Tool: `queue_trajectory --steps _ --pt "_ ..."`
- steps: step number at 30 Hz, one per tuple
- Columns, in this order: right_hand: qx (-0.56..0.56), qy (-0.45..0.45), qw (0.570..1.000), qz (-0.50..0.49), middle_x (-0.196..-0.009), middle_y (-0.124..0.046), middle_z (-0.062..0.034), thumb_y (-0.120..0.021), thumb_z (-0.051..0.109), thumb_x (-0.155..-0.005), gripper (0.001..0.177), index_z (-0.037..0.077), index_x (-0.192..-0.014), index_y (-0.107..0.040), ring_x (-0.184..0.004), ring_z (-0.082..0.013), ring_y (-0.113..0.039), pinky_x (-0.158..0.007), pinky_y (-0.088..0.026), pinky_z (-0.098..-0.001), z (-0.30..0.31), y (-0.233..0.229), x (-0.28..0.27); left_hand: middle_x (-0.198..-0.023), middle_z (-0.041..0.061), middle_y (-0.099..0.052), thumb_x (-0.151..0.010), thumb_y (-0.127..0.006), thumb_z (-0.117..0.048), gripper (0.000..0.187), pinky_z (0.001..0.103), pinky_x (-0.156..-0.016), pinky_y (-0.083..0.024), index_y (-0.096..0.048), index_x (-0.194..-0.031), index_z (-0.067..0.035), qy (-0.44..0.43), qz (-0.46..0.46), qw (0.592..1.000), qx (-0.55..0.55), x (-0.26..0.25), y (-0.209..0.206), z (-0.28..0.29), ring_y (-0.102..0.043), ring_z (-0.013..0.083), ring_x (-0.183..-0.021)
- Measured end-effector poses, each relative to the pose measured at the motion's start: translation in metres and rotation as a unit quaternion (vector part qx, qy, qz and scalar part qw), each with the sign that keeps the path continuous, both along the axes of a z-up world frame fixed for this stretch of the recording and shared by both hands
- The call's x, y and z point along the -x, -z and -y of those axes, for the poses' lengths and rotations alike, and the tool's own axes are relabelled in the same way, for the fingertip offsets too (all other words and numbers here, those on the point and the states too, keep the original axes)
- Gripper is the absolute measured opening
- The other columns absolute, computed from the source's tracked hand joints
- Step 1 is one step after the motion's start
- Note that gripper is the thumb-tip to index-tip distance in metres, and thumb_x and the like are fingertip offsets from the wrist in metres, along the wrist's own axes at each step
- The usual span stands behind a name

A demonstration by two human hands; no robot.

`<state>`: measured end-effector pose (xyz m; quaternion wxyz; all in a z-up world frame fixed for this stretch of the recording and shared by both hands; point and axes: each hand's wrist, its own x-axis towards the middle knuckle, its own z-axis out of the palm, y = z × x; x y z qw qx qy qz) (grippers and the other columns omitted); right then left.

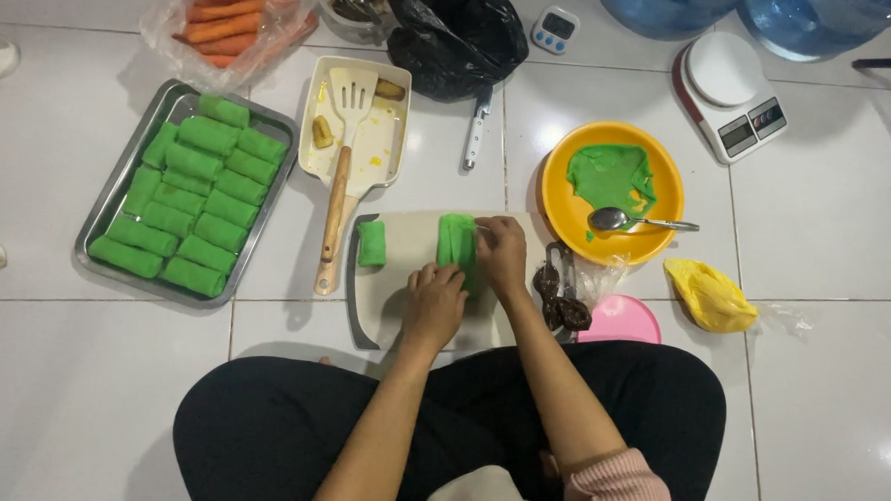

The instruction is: The person sits on the floor and spreads brown filling onto a flattened green dough sheet using a spatula, then folds and rolls the sheet into a roll and places it on a tray with other finished rolls. They repeat the process with another dough sheet, pressing and shaping the dough by hand.

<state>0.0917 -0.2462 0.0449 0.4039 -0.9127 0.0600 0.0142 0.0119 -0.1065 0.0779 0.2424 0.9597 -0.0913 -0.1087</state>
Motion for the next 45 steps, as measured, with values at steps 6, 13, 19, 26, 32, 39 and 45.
queue_trajectory --steps 6,13,19,26,32,39,45 --pt "0.098 -0.035 0.993 0.049 -0.107 -0.062 -0.0083 -0.079 0.019 -0.086 0.017 0.02 -0.103 -0.079 -0.102 -0.0302 -0.063 -0.092 -0.055 -0.0424 -0.006 0.023 -0.016 -0.132 0.008 -0.067 -0.103 -0.056 -0.023 0.032 0.04 -0.107 -0.034 -0.07 -0.127 -0.006 -0.004 -0.038 0.999 0.01 -0.002 -0.004 -0.001 -0.05 0.0213 -0.127" --pt "0.097 -0.014 0.994 0.039 -0.106 -0.062 -0.0083 -0.08 0.016 -0.086 0.008 0.019 -0.093 -0.079 -0.1 -0.0301 -0.063 -0.09 -0.054 -0.0431 -0.007 0.032 -0.02 -0.13 0.01 -0.068 -0.102 -0.059 -0.024 0.033 0.039 -0.105 -0.034 -0.07 -0.126 -0.004 -0.025 -0.027 0.999 0.029 -0.001 0.003 0.001 -0.051 0.0213 -0.125" --pt "0.116 -0.047 0.992 0.03 -0.11 -0.059 -0.0026 -0.079 0.023 -0.088 0.013 0.027 -0.1 -0.078 -0.103 -0.0251 -0.061 -0.093 -0.051 -0.0431 -0.012 0.022 -0.022 -0.128 0.009 -0.069 -0.099 -0.061 -0.016 0.03 0.039 -0.103 -0.036 -0.071 -0.125 -0.004 -0.02 -0.003 1.0 0.02 0.002 0.008 0.0 -0.052 0.0223 -0.125" --pt "0.121 -0.049 0.991 0.015 -0.112 -0.059 -0.0022 -0.077 0.024 -0.089 0.003 0.024 -0.092 -0.077 -0.108 -0.0261 -0.06 -0.094 -0.049 -0.0447 -0.012 0.029 -0.023 -0.126 0.008 -0.07 -0.099 -0.061 -0.013 0.028 0.038 -0.102 -0.037 -0.071 -0.124 -0.005 -0.016 0.006 1.0 0.016 0.002 0.005 0.0 -0.053 0.0217 -0.123" --pt "0.102 -0.029 0.994 -0.015 -0.114 -0.059 -0.0025 -0.074 0.025 -0.093 0.004 0.024 -0.097 -0.075 -0.112 -0.0262 -0.06 -0.098 -0.048 -0.0448 -0.01 0.036 -0.029 -0.126 0.008 -0.069 -0.099 -0.06 -0.013 0.028 0.038 -0.102 -0.037 -0.071 -0.123 -0.004 -0.019 0.011 1.0 0.016 0.004 0.004 0.0 -0.052 0.0225 -0.124" --pt "0.14 -0.04 0.989 -0.02 -0.111 -0.058 -0.0038 -0.074 0.026 -0.091 0.006 0.023 -0.097 -0.073 -0.111 -0.0277 -0.06 -0.096 -0.049 -0.0456 -0.015 0.033 -0.031 -0.126 0.01 -0.066 -0.097 -0.06 -0.013 0.027 0.04 -0.102 -0.038 -0.071 -0.12 -0.005 -0.015 0.005 1.0 0.005 0.002 0.01 0.001 -0.05 0.0252 -0.125" --pt "0.026 -0.05 0.997 -0.045 -0.114 -0.061 -0.0111 -0.066 0.013 -0.097 0.019 0.019 -0.112 -0.074 -0.111 -0.0327 -0.064 -0.096 -0.053 -0.045 0.009 0.033 -0.028 -0.135 0.017 -0.056 -0.1 -0.057 -0.016 0.035 0.046 -0.105 -0.036 -0.066 -0.131 -0.002 -0.071 -0.052 0.995 0.037 -0.006 -0.012 -0.003 -0.043 0.0347 -0.133"
